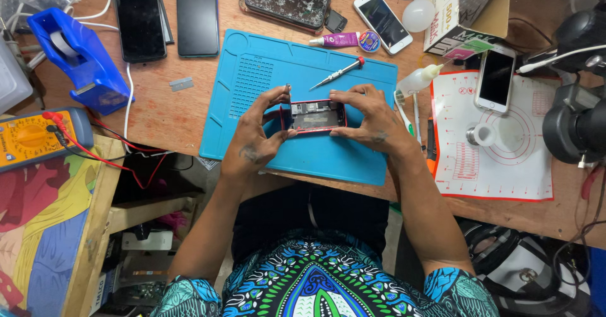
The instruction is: The person inspects a blue smartphone, then disassembles a red smartphone using a screwdriver and tweezers. They remove the back cover and internal components, placing parts on the workbench.
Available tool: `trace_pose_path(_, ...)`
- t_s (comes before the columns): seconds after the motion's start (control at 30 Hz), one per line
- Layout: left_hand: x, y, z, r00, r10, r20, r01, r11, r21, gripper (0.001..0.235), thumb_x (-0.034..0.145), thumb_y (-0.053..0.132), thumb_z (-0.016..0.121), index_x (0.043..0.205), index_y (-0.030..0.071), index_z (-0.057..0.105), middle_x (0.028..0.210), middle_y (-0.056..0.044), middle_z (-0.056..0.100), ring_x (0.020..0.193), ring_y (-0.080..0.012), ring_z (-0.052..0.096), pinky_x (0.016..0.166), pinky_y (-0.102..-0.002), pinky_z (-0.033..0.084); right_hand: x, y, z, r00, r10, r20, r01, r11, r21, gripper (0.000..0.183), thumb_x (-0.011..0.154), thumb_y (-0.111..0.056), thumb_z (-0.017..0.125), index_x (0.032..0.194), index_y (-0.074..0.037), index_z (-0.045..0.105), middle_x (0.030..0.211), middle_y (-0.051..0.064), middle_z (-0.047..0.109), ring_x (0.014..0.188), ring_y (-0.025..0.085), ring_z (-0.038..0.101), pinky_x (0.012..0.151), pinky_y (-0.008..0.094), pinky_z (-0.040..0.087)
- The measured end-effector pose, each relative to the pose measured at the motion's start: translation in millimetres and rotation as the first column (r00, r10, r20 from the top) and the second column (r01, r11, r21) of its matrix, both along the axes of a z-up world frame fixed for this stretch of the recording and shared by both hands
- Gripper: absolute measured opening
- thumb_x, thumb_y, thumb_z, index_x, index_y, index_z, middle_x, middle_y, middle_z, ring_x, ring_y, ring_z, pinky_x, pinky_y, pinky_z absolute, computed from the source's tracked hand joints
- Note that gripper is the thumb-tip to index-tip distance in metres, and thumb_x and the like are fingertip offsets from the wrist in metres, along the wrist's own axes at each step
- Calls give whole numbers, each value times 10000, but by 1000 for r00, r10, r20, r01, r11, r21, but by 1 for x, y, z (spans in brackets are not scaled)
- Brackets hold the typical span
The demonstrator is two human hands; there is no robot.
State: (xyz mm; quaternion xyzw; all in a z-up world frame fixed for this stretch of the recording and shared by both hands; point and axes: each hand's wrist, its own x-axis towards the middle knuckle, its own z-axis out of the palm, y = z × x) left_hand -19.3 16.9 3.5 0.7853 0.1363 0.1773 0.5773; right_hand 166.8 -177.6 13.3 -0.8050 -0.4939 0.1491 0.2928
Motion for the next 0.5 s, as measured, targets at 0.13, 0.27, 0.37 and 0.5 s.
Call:
trace_pose_path(0.13, 2, -1, -2, 1000, -5, 9, 5, 998, -55, 796, 751, 61, 877, 1454, 100, 506, 1376, -125, 647, 1346, -261, 595, 1099, -416, 472, 0, -1, 1, 1000, 30, -1, -30, 1000, 9, 764, 660, -346, 933, 1345, -136, 669, 1236, 159, 636, 1229, 330, 531, 1033, 461, 467)
trace_pose_path(0.27, 3, -1, -6, 998, 1, 55, 4, 995, -98, 777, 759, 59, 873, 1448, 78, 514, 1375, -128, 640, 1341, -257, 597, 1104, -407, 480, 2, -1, 1, 998, 55, -26, -54, 998, 39, 761, 677, -352, 926, 1343, -104, 655, 1210, 127, 672, 1230, 312, 547, 1048, 440, 479)
trace_pose_path(0.37, 3, -1, -12, 998, 10, 65, -5, 997, -80, 764, 760, 62, 883, 1435, 57, 526, 1363, -131, 641, 1328, -259, 599, 1108, -403, 476, 3, -2, -2, 998, 63, -4, -63, 997, 46, 752, 690, -336, 918, 1345, -82, 650, 1238, 123, 682, 1235, 300, 547, 1058, 426, 476)
trace_pose_path(0.5, 2, -1, -17, 997, 17, 78, -10, 996, -91, 732, 754, 62, 893, 1399, 40, 547, 1367, -134, 635, 1320, -260, 597, 1104, -399, 480, 6, -4, -3, 998, 65, 2, -65, 993, 94, 668, 725, -298, 905, 1302, -60, 664, 1227, 139, 692, 1190, 308, 594, 1023, 414, 494)
